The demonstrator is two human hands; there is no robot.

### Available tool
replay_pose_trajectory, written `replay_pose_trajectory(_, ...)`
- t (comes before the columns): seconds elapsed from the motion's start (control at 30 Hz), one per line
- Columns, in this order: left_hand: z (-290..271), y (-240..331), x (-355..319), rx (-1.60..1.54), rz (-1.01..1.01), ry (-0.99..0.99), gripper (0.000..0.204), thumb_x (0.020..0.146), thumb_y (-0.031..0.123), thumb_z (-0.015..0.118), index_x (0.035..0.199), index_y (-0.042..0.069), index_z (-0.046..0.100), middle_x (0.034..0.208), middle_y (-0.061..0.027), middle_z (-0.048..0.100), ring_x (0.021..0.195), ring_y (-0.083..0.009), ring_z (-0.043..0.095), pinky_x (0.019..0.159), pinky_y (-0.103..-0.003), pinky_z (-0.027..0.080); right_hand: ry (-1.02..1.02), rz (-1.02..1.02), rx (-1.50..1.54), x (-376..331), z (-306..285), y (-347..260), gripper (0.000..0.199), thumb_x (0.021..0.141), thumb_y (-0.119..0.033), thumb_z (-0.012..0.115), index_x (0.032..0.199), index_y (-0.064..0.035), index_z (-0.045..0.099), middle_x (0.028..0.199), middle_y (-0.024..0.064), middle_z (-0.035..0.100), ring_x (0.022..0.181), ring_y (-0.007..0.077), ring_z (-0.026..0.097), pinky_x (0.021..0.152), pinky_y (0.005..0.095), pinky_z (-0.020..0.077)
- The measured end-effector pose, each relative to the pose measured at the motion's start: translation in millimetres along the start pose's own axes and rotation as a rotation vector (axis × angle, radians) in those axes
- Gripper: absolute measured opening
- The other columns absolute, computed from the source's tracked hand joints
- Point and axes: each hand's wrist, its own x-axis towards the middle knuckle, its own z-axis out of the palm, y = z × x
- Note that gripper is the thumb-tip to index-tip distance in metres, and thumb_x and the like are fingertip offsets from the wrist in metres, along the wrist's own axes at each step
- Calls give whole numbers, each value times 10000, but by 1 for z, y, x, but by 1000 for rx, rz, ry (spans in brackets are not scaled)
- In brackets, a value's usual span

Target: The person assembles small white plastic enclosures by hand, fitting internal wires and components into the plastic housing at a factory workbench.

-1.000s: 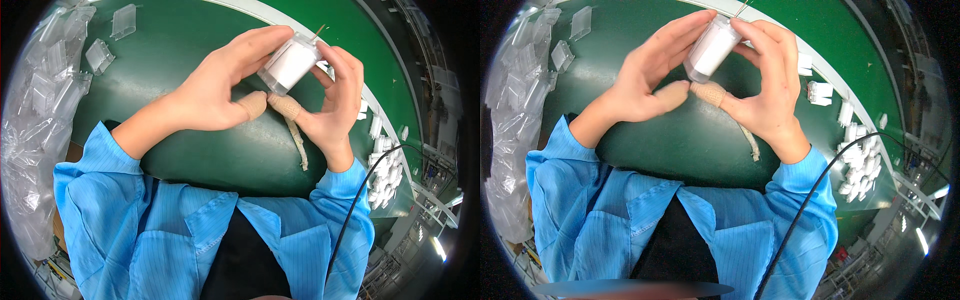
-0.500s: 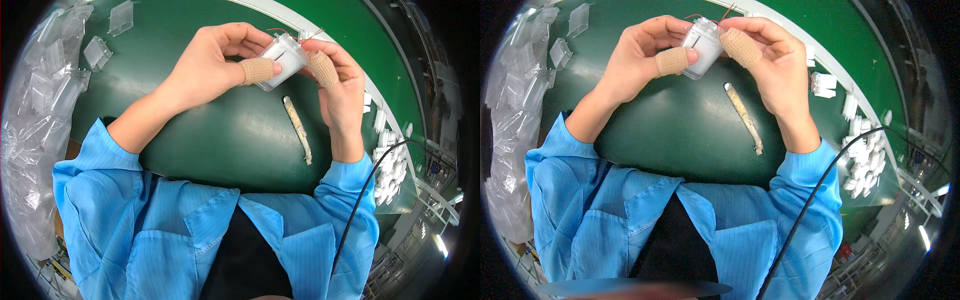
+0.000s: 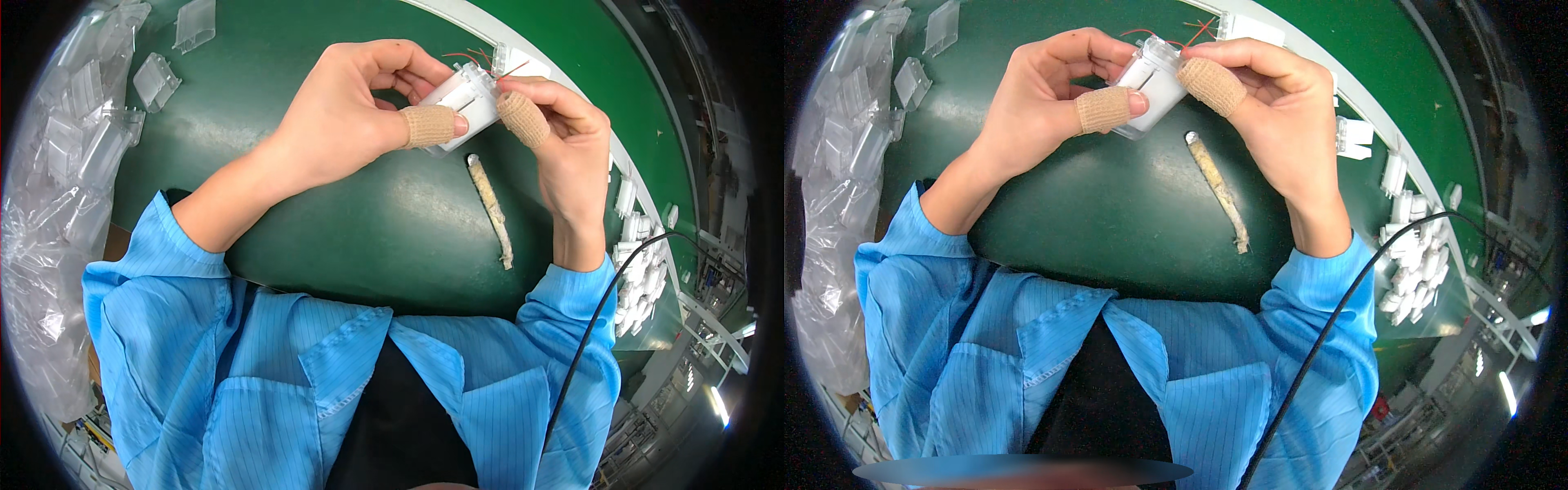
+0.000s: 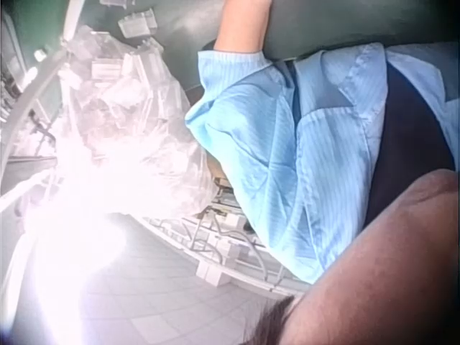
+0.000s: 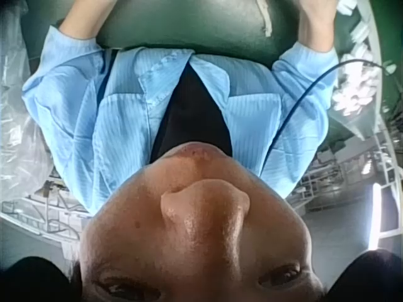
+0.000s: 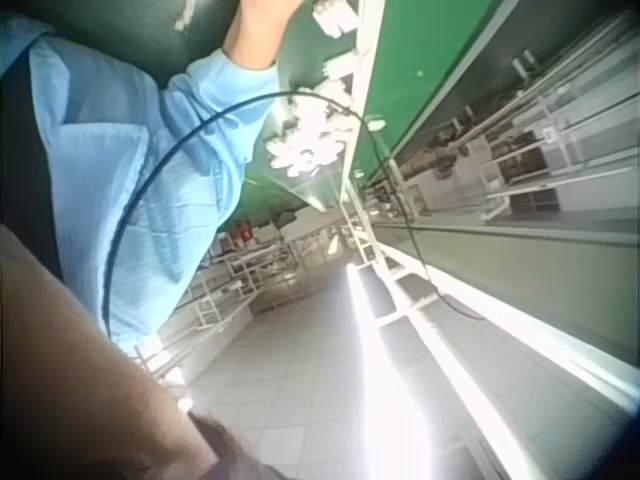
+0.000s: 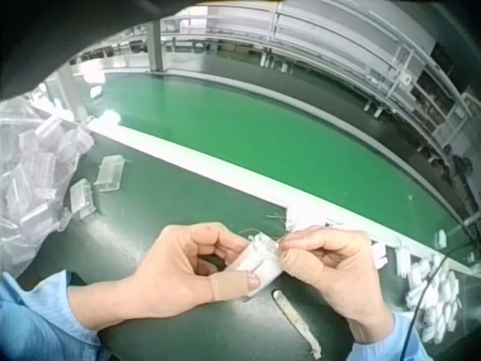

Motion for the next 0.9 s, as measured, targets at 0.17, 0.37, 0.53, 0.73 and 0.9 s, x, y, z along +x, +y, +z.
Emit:
replay_pose_trajectory(0.17,3,1,-2,160,6,77,313,729,72,741,1011,4,624,880,-26,588,823,-100,556,672,-233,485,-102,6,-20,2,-6,-1,179,781,18,674,960,26,666,959,100,659,896,146,625,809,253,504)
replay_pose_trajectory(0.37,2,4,-3,374,197,69,280,711,59,733,973,8,649,875,-27,538,784,-123,552,642,-233,479,-52,89,12,3,-1,-7,217,780,24,669,996,15,668,995,111,661,908,152,628,800,253,510)
replay_pose_trajectory(0.53,1,6,-6,379,193,65,281,709,63,737,969,2,648,868,-38,541,782,-126,550,634,-241,484,-158,80,-64,3,-8,-4,218,786,20,660,1003,16,669,972,117,671,888,152,633,793,251,510)
replay_pose_trajectory(0.73,1,6,-6,365,192,45,290,711,67,741,974,-5,643,860,-44,535,776,-125,542,634,-240,487,-181,34,-74,2,-10,-4,215,782,19,664,997,19,671,966,119,673,857,143,634,771,242,508)
replay_pose_trajectory(0.9,1,6,-6,339,162,31,287,715,59,737,978,-6,642,854,-47,530,768,-123,536,626,-232,482,-172,63,-54,1,-9,-3,212,776,18,672,988,22,673,950,125,674,827,147,640,751,243,513)
